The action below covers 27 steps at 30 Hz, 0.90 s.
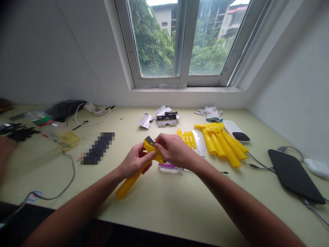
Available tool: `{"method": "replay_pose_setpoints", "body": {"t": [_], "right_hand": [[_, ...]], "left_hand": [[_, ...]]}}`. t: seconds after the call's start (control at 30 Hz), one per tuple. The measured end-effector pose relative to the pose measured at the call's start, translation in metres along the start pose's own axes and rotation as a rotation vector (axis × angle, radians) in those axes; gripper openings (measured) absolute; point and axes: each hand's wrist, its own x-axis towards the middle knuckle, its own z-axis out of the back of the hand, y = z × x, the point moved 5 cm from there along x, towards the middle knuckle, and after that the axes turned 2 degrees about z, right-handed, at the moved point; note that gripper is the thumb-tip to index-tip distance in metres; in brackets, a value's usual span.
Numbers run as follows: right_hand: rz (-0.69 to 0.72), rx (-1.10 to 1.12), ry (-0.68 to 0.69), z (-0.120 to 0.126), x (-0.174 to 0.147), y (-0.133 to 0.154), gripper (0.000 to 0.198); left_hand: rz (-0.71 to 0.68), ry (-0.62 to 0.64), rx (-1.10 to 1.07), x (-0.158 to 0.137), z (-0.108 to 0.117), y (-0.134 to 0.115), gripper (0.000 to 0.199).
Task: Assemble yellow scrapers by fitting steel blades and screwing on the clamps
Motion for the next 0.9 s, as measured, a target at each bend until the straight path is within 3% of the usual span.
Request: {"method": "replay_pose_setpoints", "body": {"t": [0.9], "right_hand": [[-0.057, 0.020, 0.057, -0.0007, 0.0006, -0.0073, 0.012]], "left_hand": [[0.016, 0.080, -0.038, 0.0017, -0.0009, 0.0040, 0.030]]}}
